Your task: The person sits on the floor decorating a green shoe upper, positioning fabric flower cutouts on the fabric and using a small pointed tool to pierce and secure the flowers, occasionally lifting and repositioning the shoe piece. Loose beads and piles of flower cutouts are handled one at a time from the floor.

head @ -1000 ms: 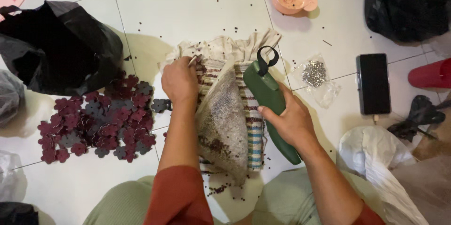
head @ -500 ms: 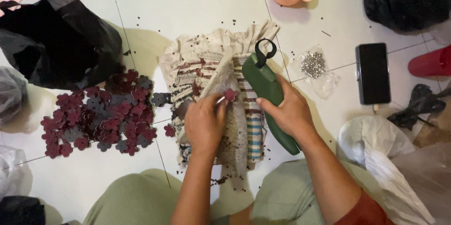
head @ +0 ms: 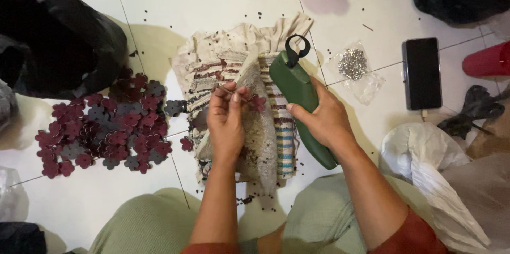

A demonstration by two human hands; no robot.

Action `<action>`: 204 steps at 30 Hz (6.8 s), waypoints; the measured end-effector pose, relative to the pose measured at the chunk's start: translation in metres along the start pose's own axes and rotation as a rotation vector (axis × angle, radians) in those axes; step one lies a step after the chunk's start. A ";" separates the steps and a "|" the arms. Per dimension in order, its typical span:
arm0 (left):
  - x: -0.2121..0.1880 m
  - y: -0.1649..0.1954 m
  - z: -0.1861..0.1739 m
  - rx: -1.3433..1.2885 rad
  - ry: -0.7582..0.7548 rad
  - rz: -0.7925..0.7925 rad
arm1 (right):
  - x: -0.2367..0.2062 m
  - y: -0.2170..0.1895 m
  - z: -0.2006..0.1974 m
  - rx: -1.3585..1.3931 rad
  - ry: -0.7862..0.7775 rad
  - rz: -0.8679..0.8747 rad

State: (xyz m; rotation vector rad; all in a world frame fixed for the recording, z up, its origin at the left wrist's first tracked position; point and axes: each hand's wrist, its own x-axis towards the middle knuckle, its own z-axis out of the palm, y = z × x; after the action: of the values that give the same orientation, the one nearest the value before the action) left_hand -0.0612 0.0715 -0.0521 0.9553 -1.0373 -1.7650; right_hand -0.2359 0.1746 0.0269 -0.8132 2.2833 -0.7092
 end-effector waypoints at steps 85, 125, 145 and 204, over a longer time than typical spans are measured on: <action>-0.022 0.008 0.005 0.719 -0.047 0.260 | -0.091 -0.058 0.005 -0.039 0.268 -0.324; -0.026 0.139 -0.102 1.174 0.389 -0.125 | -0.027 0.021 0.029 -0.089 0.138 -0.003; 0.001 0.094 -0.231 0.001 0.576 -0.180 | -0.058 -0.115 0.110 -0.183 0.282 -0.887; 0.015 0.094 -0.230 0.253 0.437 -0.209 | 0.066 -0.204 0.103 0.090 -0.471 -0.261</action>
State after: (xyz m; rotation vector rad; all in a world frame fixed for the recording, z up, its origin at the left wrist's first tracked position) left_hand 0.1664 -0.0296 -0.0531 1.5751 -0.9107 -1.5062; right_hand -0.1313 -0.0361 0.0660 -1.1144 1.7333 -0.6462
